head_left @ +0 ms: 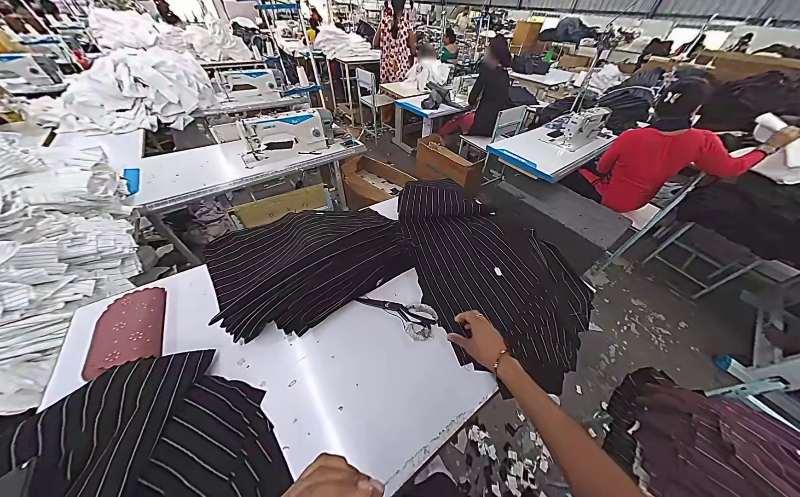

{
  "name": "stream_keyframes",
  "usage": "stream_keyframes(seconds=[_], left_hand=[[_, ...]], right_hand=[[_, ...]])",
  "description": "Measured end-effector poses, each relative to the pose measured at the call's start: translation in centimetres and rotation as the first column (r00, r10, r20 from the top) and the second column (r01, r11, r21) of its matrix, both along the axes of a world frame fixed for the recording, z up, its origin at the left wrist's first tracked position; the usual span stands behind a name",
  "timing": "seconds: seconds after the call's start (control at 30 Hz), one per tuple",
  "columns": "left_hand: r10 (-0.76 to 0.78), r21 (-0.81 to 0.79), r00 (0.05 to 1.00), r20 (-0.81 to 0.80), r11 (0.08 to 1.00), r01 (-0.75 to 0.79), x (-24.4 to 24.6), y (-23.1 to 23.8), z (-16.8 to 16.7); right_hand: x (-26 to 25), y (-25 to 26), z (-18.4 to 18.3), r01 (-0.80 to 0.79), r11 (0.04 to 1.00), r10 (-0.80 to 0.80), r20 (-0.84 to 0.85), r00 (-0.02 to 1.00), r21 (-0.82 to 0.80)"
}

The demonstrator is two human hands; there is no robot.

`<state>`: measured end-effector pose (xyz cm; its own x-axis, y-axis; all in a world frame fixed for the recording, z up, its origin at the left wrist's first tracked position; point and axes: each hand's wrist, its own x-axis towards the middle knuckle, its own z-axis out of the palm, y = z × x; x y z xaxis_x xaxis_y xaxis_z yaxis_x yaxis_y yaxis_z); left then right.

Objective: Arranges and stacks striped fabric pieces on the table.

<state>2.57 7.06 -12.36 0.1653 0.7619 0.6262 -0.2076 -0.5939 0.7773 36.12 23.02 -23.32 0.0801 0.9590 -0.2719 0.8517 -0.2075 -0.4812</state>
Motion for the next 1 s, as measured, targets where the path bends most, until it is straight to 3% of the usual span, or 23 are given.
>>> stream_keyframes(seconds=[0.1,0.23,0.57,0.63,0.8,0.9,1.0], left_hand=[[-0.011,-0.058,0.998,-0.062,0.998,0.007,1.0,-0.8,-1.1],[0.005,-0.063,0.996,-0.085,0.998,-0.01,1.2,-2.9,-1.1],[0.131,-0.085,0.988,-0.075,0.987,-0.138,-0.7,-7.2,-2.0],[0.162,-0.075,0.984,-0.072,0.983,-0.167,-1.0,-7.9,-2.2],[0.208,-0.092,0.978,-0.02,0.974,-0.209,-2.4,-9.0,-2.7],[0.194,-0.109,0.981,0.016,0.975,-0.191,-2.6,-8.9,-2.6],[0.159,-0.116,0.987,0.021,0.981,-0.155,-2.2,-8.4,-2.5]], right_hand=[[-2.1,-0.1,-0.6,0.01,1.0,-0.006,0.163,0.987,-0.023],[-2.2,-0.4,-1.0,0.088,0.995,-0.092,0.136,0.986,0.039],[-5.6,1.4,-0.8,0.0,0.998,0.02,0.341,0.94,-0.058],[-4.9,1.6,0.1,0.016,0.999,-0.006,0.266,0.964,-0.034],[-0.4,1.7,0.6,0.153,0.984,-0.144,-0.105,0.984,0.085],[0.9,1.8,0.7,0.089,0.996,-0.087,-0.09,0.992,0.016],[1.0,2.1,1.7,0.073,0.995,-0.069,-0.05,0.996,0.072]])
